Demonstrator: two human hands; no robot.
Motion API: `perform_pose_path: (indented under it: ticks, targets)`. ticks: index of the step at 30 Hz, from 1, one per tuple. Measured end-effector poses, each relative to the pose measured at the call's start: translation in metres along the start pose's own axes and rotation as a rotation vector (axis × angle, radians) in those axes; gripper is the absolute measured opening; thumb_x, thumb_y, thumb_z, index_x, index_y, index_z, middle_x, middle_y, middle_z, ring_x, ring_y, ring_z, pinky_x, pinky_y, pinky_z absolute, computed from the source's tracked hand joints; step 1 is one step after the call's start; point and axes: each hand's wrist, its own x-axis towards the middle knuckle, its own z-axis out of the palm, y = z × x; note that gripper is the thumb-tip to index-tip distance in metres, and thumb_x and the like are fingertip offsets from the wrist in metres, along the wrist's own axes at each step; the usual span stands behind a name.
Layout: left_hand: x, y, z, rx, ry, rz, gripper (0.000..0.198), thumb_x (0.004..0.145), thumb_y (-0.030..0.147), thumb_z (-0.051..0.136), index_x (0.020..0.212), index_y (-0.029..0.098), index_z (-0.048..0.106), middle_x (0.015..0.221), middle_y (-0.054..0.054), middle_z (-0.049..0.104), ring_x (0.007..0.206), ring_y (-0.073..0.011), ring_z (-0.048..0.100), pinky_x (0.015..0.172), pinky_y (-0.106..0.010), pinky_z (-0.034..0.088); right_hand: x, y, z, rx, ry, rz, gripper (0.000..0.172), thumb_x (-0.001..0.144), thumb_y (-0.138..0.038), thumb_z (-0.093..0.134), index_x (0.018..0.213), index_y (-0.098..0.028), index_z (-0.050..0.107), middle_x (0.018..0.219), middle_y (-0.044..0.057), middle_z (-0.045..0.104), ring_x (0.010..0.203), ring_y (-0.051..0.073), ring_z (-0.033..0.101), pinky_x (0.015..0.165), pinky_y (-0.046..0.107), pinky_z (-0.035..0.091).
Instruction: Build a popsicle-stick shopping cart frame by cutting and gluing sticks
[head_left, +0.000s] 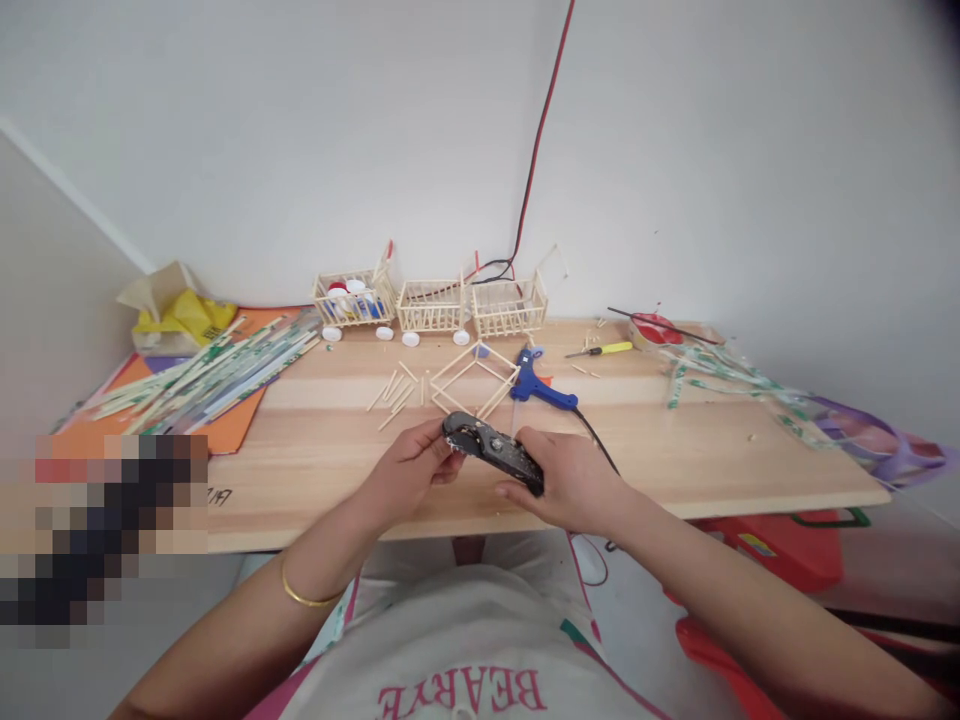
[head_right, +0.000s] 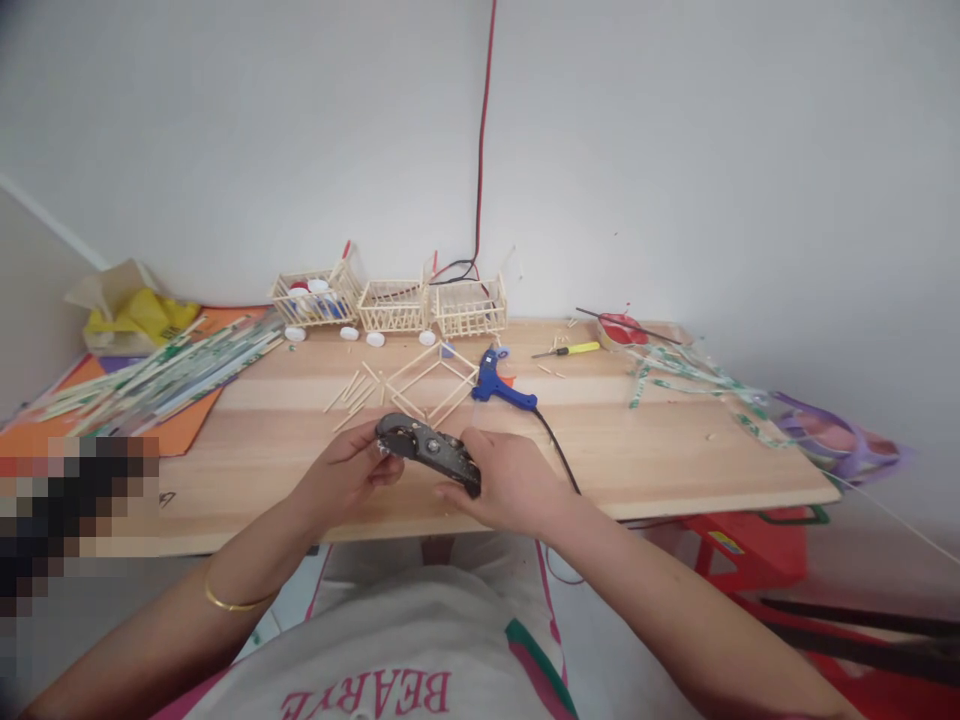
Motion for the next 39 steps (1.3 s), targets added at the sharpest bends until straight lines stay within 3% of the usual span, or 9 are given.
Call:
perform_pose_path:
  ticks: [7, 10, 13, 18, 21, 29, 32, 35, 39]
  targets:
    - [0.003, 0.01, -0.015, 0.244, 0.074, 0.036, 0.033, 0.082, 0.047, 0.055, 0.079, 0.014, 0.055, 0.064, 0.002, 0.044, 0.054, -0.0082, 0.035, 0.049, -0.023, 0.024, 0.012, -0.006, 0.0, 0.109, -0.02, 0.071, 0.033, 0.082, -0.052, 0.049, 0.077, -0.02, 0.05, 0.065, 0.003, 0.06, 0.061, 0.018, 0.056, 0.052, 0.025, 0.026]
    - [0.008, 0.025, -0.033, 0.674, 0.253, 0.152, 0.031, 0.087, 0.044, 0.045, 0.083, 0.016, 0.057, 0.065, 0.001, 0.048, 0.06, -0.0113, 0.043, 0.058, -0.024, 0.034, 0.018, -0.006, -0.004, 0.319, 0.049, 0.106, 0.033, 0.084, -0.051, 0.048, 0.073, -0.02, 0.048, 0.064, -0.001, 0.054, 0.06, 0.014, 0.052, 0.054, 0.023, 0.031]
    - [0.013, 0.036, -0.054, 1.087, 0.385, 0.225, 0.027, 0.088, 0.037, 0.041, 0.093, 0.017, 0.058, 0.086, -0.004, 0.06, 0.078, -0.016, 0.053, 0.072, -0.027, 0.039, 0.02, -0.007, -0.004, 0.525, 0.052, 0.103, 0.03, 0.084, -0.048, 0.048, 0.074, -0.02, 0.047, 0.066, -0.002, 0.052, 0.062, 0.013, 0.05, 0.057, 0.023, 0.035]
    - [0.017, 0.035, -0.071, 1.584, 0.379, -0.015, 0.018, 0.079, 0.028, 0.047, 0.081, 0.016, 0.06, 0.082, -0.009, 0.064, 0.078, -0.0225, 0.058, 0.068, -0.03, 0.04, 0.023, -0.018, 0.009, 0.727, -0.066, 0.061, 0.02, 0.082, -0.037, 0.052, 0.089, -0.018, 0.055, 0.078, 0.0, 0.06, 0.069, 0.014, 0.054, 0.062, 0.024, 0.04]
    - [0.016, 0.03, -0.072, 1.701, 0.415, -0.103, 0.018, 0.076, 0.027, 0.047, 0.074, 0.016, 0.061, 0.082, -0.012, 0.065, 0.079, -0.0258, 0.059, 0.065, -0.032, 0.039, 0.029, -0.024, 0.015, 0.682, -0.06, 0.008, 0.024, 0.08, -0.035, 0.056, 0.097, -0.018, 0.055, 0.084, 0.003, 0.063, 0.072, 0.016, 0.057, 0.065, 0.025, 0.041]
    - [0.022, 0.03, -0.082, 1.573, 0.471, -0.069, 0.018, 0.077, 0.022, 0.043, 0.069, 0.017, 0.059, 0.08, -0.012, 0.064, 0.08, -0.0242, 0.058, 0.066, -0.031, 0.038, 0.057, -0.025, 0.025, 0.638, 0.038, -0.168, 0.043, 0.076, -0.034, 0.062, 0.115, -0.019, 0.052, 0.102, 0.007, 0.063, 0.089, 0.021, 0.058, 0.078, 0.031, 0.042]
    - [0.022, 0.035, -0.085, 1.466, 0.489, -0.038, 0.021, 0.081, 0.026, 0.041, 0.073, 0.016, 0.058, 0.074, -0.007, 0.061, 0.073, -0.0194, 0.056, 0.063, -0.028, 0.038, 0.06, -0.027, 0.024, 0.765, -0.021, -0.199, 0.033, 0.079, -0.037, 0.06, 0.105, -0.018, 0.054, 0.092, 0.004, 0.062, 0.081, 0.018, 0.058, 0.072, 0.028, 0.043]
    - [0.017, 0.041, -0.081, 1.008, 0.458, -0.031, 0.022, 0.083, 0.034, 0.045, 0.08, 0.015, 0.058, 0.065, -0.001, 0.055, 0.056, -0.0124, 0.047, 0.051, -0.023, 0.033, 0.054, -0.026, 0.02, 0.874, -0.04, -0.152, 0.027, 0.083, -0.04, 0.054, 0.097, -0.017, 0.052, 0.083, 0.002, 0.059, 0.073, 0.015, 0.055, 0.066, 0.025, 0.042]
    - [0.007, 0.046, -0.063, 0.226, 0.301, 0.03, 0.03, 0.072, 0.032, 0.066, 0.094, 0.013, 0.063, 0.071, 0.0, 0.053, 0.051, -0.0057, 0.035, 0.047, -0.019, 0.023, 0.042, -0.017, 0.009, 0.691, 0.11, -0.028, 0.028, 0.083, -0.043, 0.052, 0.095, -0.018, 0.051, 0.075, 0.0, 0.055, 0.067, 0.014, 0.05, 0.06, 0.025, 0.037]
